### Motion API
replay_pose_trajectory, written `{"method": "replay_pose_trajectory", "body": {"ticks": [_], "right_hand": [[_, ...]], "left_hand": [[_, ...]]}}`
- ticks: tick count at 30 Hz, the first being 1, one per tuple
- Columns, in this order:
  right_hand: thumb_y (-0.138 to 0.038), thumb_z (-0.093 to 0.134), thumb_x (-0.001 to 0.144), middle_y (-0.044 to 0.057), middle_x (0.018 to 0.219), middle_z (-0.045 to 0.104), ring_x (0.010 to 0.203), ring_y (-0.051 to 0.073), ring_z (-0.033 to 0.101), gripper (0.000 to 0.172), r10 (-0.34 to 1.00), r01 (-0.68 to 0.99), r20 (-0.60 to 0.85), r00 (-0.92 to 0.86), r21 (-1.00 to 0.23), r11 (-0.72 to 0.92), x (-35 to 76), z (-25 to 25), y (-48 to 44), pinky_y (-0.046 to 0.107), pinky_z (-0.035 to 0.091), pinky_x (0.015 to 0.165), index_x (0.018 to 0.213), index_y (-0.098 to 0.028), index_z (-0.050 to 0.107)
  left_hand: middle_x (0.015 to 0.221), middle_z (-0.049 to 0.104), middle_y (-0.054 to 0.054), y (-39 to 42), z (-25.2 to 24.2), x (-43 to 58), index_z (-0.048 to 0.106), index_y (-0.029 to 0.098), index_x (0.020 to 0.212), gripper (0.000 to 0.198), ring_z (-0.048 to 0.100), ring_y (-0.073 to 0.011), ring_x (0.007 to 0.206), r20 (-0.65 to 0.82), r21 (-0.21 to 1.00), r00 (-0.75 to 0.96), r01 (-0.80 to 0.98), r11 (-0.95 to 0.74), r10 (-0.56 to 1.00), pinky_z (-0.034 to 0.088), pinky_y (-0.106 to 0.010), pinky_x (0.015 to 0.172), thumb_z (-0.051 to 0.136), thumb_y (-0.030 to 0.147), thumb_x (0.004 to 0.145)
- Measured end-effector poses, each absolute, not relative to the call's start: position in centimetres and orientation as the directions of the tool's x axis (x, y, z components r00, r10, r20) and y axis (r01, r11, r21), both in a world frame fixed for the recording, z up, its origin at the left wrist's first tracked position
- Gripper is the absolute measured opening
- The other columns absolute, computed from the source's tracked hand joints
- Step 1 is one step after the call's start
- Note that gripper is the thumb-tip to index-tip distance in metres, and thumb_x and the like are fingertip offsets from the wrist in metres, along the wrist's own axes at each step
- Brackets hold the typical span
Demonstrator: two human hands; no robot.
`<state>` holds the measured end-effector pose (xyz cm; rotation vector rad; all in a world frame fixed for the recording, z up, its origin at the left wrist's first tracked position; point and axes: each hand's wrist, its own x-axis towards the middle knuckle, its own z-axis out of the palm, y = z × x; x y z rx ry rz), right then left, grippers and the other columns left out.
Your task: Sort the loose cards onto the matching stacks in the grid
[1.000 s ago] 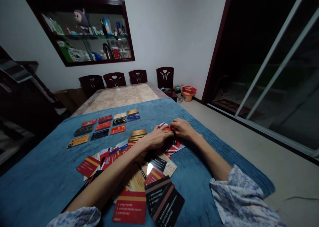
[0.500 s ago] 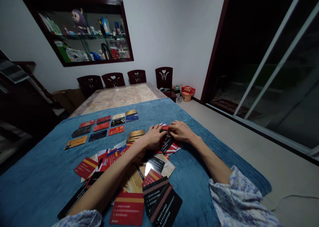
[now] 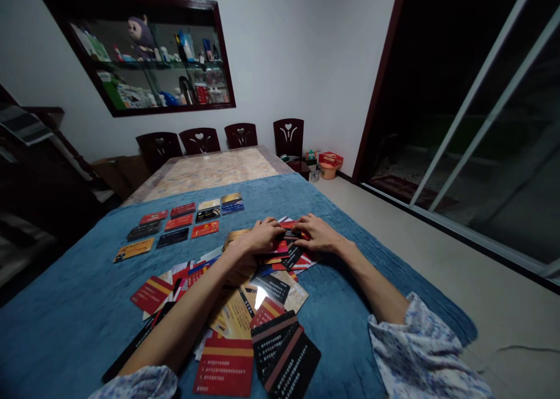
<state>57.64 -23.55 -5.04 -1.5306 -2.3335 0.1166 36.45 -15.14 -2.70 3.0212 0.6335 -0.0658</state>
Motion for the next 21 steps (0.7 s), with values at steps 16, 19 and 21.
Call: {"method": "replay_pose_trajectory", "body": {"ticks": [16, 19, 21], "right_hand": [[-0.036, 0.045, 0.098, 0.01, 0.086, 0.068, 0.081, 0.021, 0.054, 0.033, 0.844, 0.853, 0.319, -0.432, -0.158, 0.497, 57.4, -4.2, -23.6, 0.035, 0.042, 0.077, 0.102, -0.018, 0.073], [-0.035, 0.038, 0.1, 0.01, 0.086, 0.07, 0.083, 0.021, 0.056, 0.038, 0.833, 0.857, 0.391, -0.391, -0.176, 0.485, 57.5, -4.7, -23.4, 0.033, 0.043, 0.076, 0.099, -0.018, 0.072], [-0.035, 0.036, 0.101, 0.01, 0.084, 0.07, 0.083, 0.021, 0.057, 0.04, 0.829, 0.875, 0.446, -0.339, -0.175, 0.452, 57.5, -5.2, -23.3, 0.032, 0.044, 0.075, 0.097, -0.018, 0.072]], "left_hand": [[0.126, 0.061, -0.011, -15.0, -1.1, 35.9, 0.065, 0.022, 0.117, 0.046, 0.043, -0.0282, 0.131, -0.127, 0.134, 0.889, 0.454, -0.881, 0.439, 0.039, -0.05, 0.105, 0.046, 0.005, 0.078], [0.127, 0.062, -0.011, -14.8, -0.9, 35.7, 0.063, 0.022, 0.122, 0.049, 0.049, -0.0262, 0.126, -0.101, 0.169, 0.888, 0.46, -0.872, 0.449, 0.04, -0.043, 0.106, 0.048, 0.007, 0.078], [0.122, 0.065, -0.011, -14.9, -0.7, 35.6, 0.065, 0.02, 0.119, 0.046, 0.054, -0.0249, 0.119, -0.064, 0.187, 0.885, 0.464, -0.866, 0.46, 0.042, -0.037, 0.102, 0.051, 0.009, 0.078]]}}
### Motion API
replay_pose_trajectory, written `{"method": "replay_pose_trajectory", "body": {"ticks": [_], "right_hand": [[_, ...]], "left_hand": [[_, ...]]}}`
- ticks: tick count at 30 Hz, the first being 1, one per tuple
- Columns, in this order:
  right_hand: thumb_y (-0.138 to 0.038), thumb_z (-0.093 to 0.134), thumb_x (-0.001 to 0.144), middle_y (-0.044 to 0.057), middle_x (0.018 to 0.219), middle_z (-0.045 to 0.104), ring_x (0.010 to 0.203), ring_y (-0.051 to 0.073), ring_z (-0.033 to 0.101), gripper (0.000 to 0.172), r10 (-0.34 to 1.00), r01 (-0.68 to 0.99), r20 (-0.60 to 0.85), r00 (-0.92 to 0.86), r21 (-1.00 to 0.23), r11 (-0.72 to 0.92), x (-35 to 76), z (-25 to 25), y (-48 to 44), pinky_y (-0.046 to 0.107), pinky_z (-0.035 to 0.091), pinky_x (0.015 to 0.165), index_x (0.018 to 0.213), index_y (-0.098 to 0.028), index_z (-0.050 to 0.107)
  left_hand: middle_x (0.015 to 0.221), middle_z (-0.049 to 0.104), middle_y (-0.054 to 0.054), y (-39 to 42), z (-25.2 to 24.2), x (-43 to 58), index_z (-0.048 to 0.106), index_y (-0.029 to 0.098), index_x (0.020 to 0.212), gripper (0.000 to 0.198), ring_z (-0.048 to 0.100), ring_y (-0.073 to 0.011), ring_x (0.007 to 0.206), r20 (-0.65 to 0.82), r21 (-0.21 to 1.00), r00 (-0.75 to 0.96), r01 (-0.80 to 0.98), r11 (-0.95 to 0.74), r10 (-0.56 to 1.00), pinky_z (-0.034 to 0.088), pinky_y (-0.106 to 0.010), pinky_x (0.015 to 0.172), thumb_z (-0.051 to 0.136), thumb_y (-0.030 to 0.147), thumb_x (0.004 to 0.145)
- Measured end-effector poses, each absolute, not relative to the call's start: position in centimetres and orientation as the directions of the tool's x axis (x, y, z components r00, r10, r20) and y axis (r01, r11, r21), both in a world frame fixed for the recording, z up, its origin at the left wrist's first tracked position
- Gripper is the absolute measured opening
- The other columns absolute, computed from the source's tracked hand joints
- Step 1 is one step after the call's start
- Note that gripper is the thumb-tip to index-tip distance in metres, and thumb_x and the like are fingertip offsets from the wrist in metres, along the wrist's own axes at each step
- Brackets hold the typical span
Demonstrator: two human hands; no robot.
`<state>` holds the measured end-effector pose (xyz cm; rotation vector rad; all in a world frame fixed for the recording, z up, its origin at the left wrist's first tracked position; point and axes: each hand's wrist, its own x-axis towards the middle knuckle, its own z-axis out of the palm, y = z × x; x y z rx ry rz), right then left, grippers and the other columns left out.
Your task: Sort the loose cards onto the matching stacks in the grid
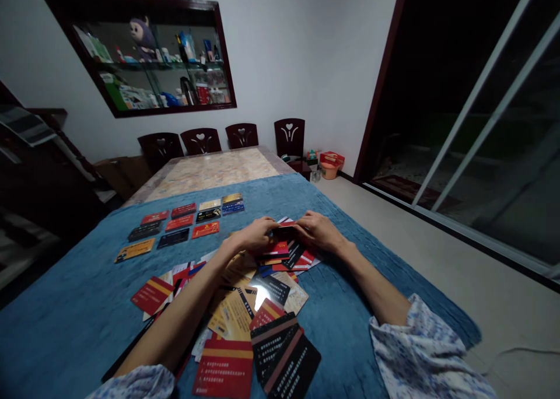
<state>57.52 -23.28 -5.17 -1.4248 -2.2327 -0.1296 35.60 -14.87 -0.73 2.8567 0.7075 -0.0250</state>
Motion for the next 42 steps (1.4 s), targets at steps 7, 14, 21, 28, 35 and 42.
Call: {"method": "replay_pose_trajectory", "body": {"ticks": [7, 14, 21, 28, 35, 42], "right_hand": [[-0.033, 0.04, 0.1, 0.009, 0.08, 0.067, 0.077, 0.019, 0.057, 0.036, 0.825, 0.919, 0.522, -0.215, -0.179, 0.352, 57.2, -6.0, -23.0, 0.028, 0.044, 0.069, 0.096, -0.018, 0.072], [-0.017, 0.054, 0.09, 0.007, 0.087, 0.065, 0.076, 0.018, 0.058, 0.025, 0.855, 0.937, 0.501, -0.134, -0.218, 0.274, 56.8, -6.4, -22.6, 0.027, 0.045, 0.072, 0.111, -0.018, 0.068], [-0.009, 0.056, 0.085, 0.005, 0.087, 0.064, 0.076, 0.018, 0.057, 0.045, 0.887, 0.943, 0.452, -0.09, -0.248, 0.222, 56.2, -6.4, -22.9, 0.027, 0.043, 0.072, 0.129, -0.02, 0.057], [-0.009, 0.053, 0.084, 0.007, 0.092, 0.067, 0.079, 0.02, 0.058, 0.047, 0.878, 0.94, 0.459, -0.135, -0.22, 0.259, 55.8, -6.3, -22.9, 0.03, 0.043, 0.074, 0.129, -0.021, 0.054], [-0.018, 0.054, 0.087, 0.012, 0.103, 0.068, 0.09, 0.024, 0.06, 0.045, 0.842, 0.926, 0.511, -0.174, -0.205, 0.316, 55.7, -6.8, -22.3, 0.035, 0.044, 0.078, 0.132, -0.016, 0.051], [-0.022, 0.052, 0.089, 0.015, 0.111, 0.066, 0.096, 0.027, 0.058, 0.046, 0.827, 0.942, 0.529, -0.192, -0.136, 0.306, 55.8, -7.4, -21.9, 0.037, 0.044, 0.079, 0.134, -0.015, 0.048]], "left_hand": [[0.095, 0.073, -0.011, -14.8, -1.6, 36.2, 0.073, 0.015, 0.092, 0.028, 0.064, -0.0212, 0.086, 0.091, 0.212, 0.866, 0.466, -0.859, 0.492, 0.047, -0.027, 0.078, 0.049, 0.011, 0.079], [0.099, 0.073, -0.009, -14.7, -3.2, 36.4, 0.072, 0.016, 0.098, 0.032, 0.063, -0.0222, 0.092, 0.213, 0.265, 0.784, 0.527, -0.807, 0.582, 0.048, -0.029, 0.083, 0.049, 0.009, 0.077], [0.11, 0.071, -0.009, -15.6, -2.8, 36.2, 0.056, 0.023, 0.13, 0.053, 0.064, -0.0249, 0.103, 0.238, 0.237, 0.759, 0.559, -0.794, 0.606, 0.049, -0.032, 0.09, 0.052, 0.01, 0.079], [0.105, 0.071, -0.012, -16.4, -2.1, 36.1, 0.048, 0.022, 0.126, 0.041, 0.067, -0.0266, 0.098, 0.197, 0.14, 0.696, 0.677, -0.722, 0.691, 0.048, -0.035, 0.085, 0.05, 0.015, 0.086], [0.106, 0.07, -0.011, -16.3, -2.0, 36.1, 0.052, 0.022, 0.121, 0.032, 0.066, -0.0246, 0.098, 0.246, 0.163, 0.661, 0.693, -0.702, 0.709, 0.046, -0.033, 0.084, 0.045, 0.015, 0.091], [0.113, 0.065, -0.013, -16.0, -2.2, 35.8, 0.049, 0.019, 0.125, 0.037, 0.06, -0.0261, 0.108, 0.231, 0.177, 0.672, 0.683, -0.709, 0.704, 0.045, -0.036, 0.09, 0.046, 0.013, 0.088]]}}
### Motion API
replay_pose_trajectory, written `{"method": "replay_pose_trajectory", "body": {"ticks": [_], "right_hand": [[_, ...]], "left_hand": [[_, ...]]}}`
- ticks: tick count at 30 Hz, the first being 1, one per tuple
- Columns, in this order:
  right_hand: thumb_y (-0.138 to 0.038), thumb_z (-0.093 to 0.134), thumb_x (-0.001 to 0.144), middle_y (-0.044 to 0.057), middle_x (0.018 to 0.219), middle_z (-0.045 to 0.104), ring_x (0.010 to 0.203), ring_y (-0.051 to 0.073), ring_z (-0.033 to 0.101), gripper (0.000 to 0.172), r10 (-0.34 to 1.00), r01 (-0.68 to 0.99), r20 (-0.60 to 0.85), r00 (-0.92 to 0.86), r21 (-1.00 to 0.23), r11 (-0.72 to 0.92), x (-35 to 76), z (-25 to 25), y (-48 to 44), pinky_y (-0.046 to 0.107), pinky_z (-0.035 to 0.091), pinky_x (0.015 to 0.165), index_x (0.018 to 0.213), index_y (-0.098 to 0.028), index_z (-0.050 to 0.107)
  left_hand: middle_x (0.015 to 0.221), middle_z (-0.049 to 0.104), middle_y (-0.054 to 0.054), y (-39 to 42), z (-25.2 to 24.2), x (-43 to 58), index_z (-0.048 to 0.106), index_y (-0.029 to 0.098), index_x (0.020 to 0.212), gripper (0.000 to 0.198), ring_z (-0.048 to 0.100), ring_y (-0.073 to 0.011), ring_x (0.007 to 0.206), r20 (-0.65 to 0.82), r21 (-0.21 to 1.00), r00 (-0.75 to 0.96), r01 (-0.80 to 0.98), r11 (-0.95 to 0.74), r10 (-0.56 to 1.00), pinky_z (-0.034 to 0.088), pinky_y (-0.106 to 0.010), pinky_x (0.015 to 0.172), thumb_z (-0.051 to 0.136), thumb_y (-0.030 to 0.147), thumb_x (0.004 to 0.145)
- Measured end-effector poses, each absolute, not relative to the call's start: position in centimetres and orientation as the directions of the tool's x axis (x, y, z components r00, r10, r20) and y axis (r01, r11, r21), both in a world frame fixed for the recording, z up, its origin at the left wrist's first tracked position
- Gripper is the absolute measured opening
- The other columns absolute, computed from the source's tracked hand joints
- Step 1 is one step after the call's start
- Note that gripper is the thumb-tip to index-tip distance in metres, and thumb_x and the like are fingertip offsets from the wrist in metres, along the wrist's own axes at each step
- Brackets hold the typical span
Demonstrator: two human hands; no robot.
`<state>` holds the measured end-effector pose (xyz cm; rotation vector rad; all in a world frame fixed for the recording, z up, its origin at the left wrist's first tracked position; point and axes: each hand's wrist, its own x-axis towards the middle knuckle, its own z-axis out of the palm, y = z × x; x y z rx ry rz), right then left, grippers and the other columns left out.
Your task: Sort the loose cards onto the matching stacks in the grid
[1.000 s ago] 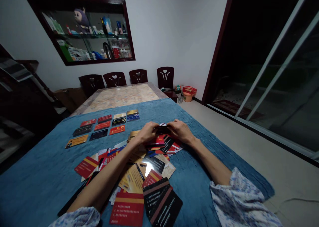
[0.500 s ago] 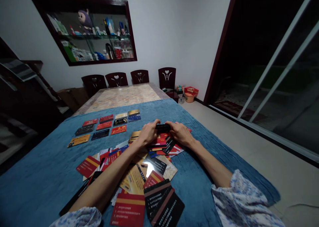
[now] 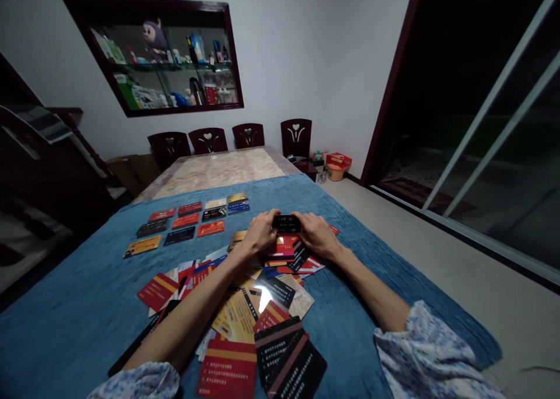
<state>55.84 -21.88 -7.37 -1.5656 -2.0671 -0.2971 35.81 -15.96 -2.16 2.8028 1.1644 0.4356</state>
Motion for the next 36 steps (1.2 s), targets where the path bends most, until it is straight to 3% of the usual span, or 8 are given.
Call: {"method": "replay_pose_trajectory", "body": {"ticks": [4, 15, 27, 36], "right_hand": [[-0.021, 0.052, 0.088, 0.016, 0.11, 0.064, 0.097, 0.028, 0.056, 0.05, 0.832, 0.946, 0.519, -0.197, -0.122, 0.3, 56.0, -7.6, -21.8, 0.038, 0.045, 0.08, 0.137, -0.014, 0.046], [-0.028, 0.057, 0.086, 0.013, 0.103, 0.061, 0.093, 0.027, 0.055, 0.051, 0.845, 0.925, 0.487, -0.22, -0.169, 0.339, 56.3, -7.7, -21.1, 0.039, 0.048, 0.081, 0.135, -0.016, 0.048], [-0.037, 0.061, 0.085, 0.014, 0.115, 0.059, 0.101, 0.029, 0.052, 0.048, 0.847, 0.951, 0.472, -0.247, -0.048, 0.304, 56.6, -7.5, -20.3, 0.04, 0.046, 0.079, 0.13, -0.022, 0.057], [-0.04, 0.061, 0.084, 0.013, 0.112, 0.061, 0.098, 0.028, 0.052, 0.045, 0.859, 0.934, 0.402, -0.318, -0.02, 0.356, 54.6, -6.0, -19.2, 0.036, 0.044, 0.071, 0.126, -0.022, 0.06]], "left_hand": [[0.12, 0.061, -0.014, -15.9, -2.2, 35.7, 0.043, 0.016, 0.126, 0.044, 0.056, -0.0274, 0.113, 0.185, 0.169, 0.679, 0.69, -0.704, 0.71, 0.044, -0.037, 0.093, 0.05, 0.01, 0.082], [0.122, 0.057, -0.015, -15.9, -1.7, 35.7, 0.046, 0.015, 0.116, 0.037, 0.052, -0.0277, 0.114, 0.121, 0.097, 0.716, 0.681, -0.726, 0.688, 0.045, -0.038, 0.093, 0.054, 0.01, 0.08], [0.129, 0.048, -0.018, -16.0, -0.9, 35.4, 0.049, 0.013, 0.117, 0.041, 0.044, -0.0326, 0.121, 0.089, -0.001, 0.742, 0.667, -0.745, 0.664, 0.043, -0.05, 0.097, 0.061, 0.015, 0.078], [0.126, 0.05, -0.018, -15.8, 0.2, 33.2, 0.052, 0.012, 0.114, 0.034, 0.045, -0.0325, 0.121, 0.048, -0.044, 0.737, 0.676, -0.735, 0.675, 0.045, -0.05, 0.096, 0.06, 0.018, 0.082]]}}
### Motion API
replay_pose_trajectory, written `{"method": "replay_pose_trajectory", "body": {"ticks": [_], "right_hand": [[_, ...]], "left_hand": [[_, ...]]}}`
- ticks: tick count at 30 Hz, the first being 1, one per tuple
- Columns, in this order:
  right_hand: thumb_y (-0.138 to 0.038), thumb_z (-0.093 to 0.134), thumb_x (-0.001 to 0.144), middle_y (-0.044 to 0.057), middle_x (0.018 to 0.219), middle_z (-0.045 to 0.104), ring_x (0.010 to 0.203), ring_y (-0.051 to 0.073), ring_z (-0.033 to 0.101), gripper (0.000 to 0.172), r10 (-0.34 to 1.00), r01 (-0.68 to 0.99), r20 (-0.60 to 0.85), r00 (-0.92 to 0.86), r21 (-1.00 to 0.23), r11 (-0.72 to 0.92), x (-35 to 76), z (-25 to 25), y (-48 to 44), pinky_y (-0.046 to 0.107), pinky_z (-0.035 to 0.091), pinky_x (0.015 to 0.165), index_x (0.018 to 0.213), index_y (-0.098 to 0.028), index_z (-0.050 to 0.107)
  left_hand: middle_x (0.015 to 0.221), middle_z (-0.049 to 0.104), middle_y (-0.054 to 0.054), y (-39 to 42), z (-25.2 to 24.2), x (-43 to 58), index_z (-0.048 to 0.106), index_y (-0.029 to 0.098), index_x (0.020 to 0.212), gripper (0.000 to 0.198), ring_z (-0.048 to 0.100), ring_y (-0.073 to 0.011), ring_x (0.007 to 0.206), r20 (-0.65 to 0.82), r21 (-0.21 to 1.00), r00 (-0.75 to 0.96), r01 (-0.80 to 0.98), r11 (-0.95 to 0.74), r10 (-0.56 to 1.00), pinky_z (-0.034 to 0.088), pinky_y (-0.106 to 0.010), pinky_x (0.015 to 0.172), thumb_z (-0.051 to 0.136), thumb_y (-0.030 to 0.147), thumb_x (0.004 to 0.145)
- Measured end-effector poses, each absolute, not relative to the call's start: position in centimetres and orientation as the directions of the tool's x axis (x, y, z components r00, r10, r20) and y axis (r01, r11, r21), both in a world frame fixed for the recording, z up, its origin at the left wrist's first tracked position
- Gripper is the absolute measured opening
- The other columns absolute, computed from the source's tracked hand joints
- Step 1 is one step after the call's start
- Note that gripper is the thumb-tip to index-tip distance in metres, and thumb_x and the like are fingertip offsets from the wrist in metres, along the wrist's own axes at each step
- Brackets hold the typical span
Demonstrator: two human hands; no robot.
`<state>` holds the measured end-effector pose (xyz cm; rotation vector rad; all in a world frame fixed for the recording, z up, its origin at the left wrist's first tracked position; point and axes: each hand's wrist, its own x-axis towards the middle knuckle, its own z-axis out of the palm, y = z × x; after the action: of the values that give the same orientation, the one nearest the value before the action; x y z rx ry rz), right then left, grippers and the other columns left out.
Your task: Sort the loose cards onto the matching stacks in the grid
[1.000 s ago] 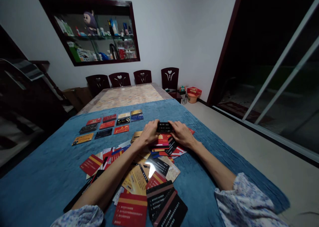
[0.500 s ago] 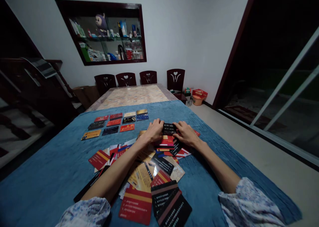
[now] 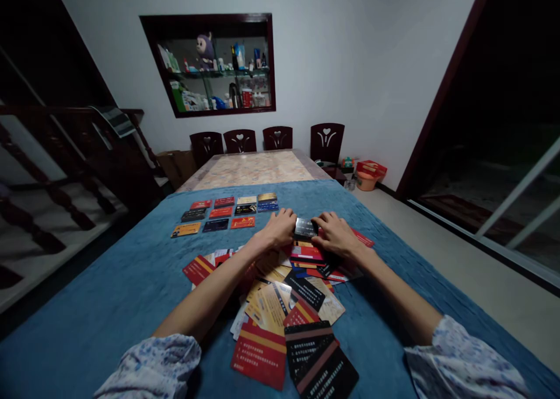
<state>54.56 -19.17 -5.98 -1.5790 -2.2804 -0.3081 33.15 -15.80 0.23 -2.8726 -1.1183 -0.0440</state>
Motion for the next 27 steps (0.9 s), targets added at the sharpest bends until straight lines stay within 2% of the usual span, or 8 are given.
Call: {"method": "replay_pose_trajectory", "body": {"ticks": [12, 17, 27], "right_hand": [[-0.042, 0.059, 0.085, 0.013, 0.111, 0.061, 0.1, 0.027, 0.052, 0.045, 0.843, 0.907, 0.377, -0.383, -0.018, 0.421, 51.1, -5.6, -16.9, 0.036, 0.043, 0.076, 0.125, -0.022, 0.061], [-0.048, 0.057, 0.086, 0.015, 0.115, 0.06, 0.104, 0.029, 0.051, 0.05, 0.867, 0.906, 0.298, -0.399, -0.019, 0.424, 48.3, -4.7, -16.3, 0.038, 0.043, 0.077, 0.129, -0.022, 0.058], [-0.045, 0.061, 0.084, 0.015, 0.121, 0.056, 0.111, 0.031, 0.048, 0.051, 0.871, 0.884, 0.162, -0.463, 0.013, 0.467, 42.0, -2.6, -14.2, 0.04, 0.043, 0.083, 0.13, -0.021, 0.057]], "left_hand": [[0.123, 0.053, -0.016, -14.5, 0.7, 28.6, 0.055, 0.014, 0.107, 0.025, 0.05, -0.0311, 0.118, 0.058, -0.055, 0.745, 0.667, -0.743, 0.665, 0.047, -0.046, 0.095, 0.057, 0.02, 0.083], [0.124, 0.053, -0.016, -14.2, 0.7, 26.1, 0.055, 0.014, 0.107, 0.027, 0.049, -0.031, 0.118, 0.034, -0.086, 0.729, 0.684, -0.725, 0.684, 0.047, -0.046, 0.095, 0.057, 0.016, 0.081], [0.125, 0.052, -0.016, -13.3, 0.6, 20.6, 0.054, 0.014, 0.11, 0.031, 0.049, -0.0302, 0.118, 0.018, -0.118, 0.666, 0.742, -0.66, 0.746, 0.048, -0.044, 0.093, 0.057, 0.019, 0.08]]}}
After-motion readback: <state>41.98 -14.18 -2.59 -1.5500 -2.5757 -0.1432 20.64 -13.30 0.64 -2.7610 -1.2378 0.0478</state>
